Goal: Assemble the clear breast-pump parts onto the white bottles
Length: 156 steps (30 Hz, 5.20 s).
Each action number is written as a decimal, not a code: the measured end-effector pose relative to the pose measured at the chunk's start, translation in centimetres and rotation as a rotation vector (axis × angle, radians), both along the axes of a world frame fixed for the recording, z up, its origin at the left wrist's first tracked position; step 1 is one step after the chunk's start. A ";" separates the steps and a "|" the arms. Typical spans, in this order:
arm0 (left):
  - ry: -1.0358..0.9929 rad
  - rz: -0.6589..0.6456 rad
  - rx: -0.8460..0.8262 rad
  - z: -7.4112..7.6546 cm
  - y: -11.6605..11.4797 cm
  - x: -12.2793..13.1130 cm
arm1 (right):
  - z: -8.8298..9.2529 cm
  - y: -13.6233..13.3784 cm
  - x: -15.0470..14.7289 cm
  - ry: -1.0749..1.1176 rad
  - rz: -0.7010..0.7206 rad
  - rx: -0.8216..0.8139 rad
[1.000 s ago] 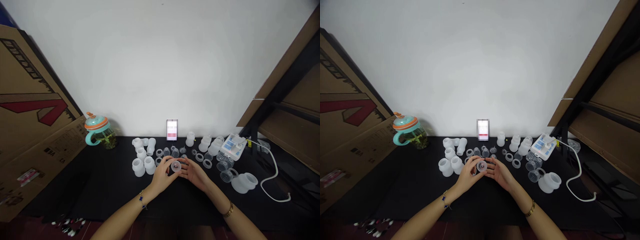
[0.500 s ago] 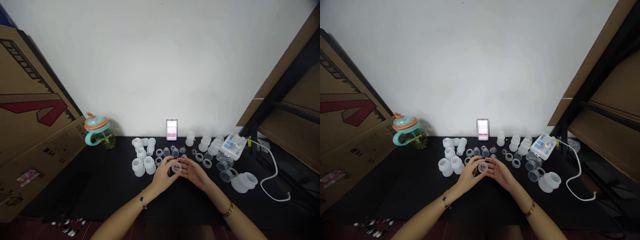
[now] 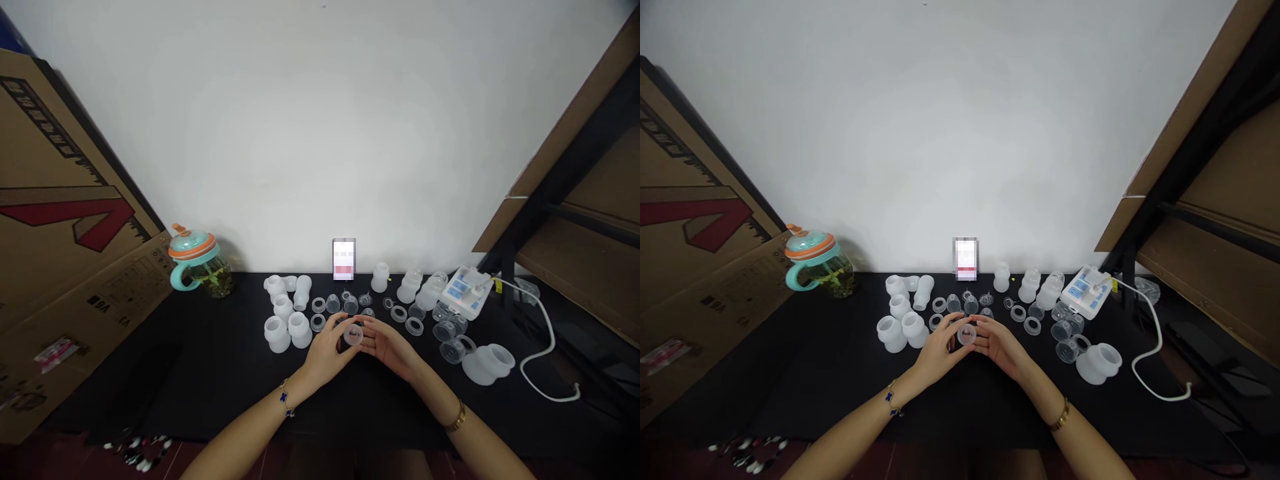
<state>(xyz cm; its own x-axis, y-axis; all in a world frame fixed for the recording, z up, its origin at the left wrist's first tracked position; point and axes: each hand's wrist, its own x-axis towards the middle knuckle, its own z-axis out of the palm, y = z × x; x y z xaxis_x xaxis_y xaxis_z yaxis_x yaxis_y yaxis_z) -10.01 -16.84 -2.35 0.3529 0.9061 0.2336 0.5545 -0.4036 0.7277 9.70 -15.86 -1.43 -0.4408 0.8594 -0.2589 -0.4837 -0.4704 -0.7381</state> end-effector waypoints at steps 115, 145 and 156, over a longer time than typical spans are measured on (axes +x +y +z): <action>-0.382 -0.051 -0.053 0.4 0.5 -0.1 | -0.6 -0.4 -0.7 -0.742 -0.204 0.652; -0.232 0.086 0.188 0.3 0.3 0.0 | 0.0 -1.1 -1.1 -0.958 -0.252 0.991; -0.210 0.080 0.195 -0.1 0.4 0.0 | -1.1 -0.9 -1.0 -0.985 -0.209 0.921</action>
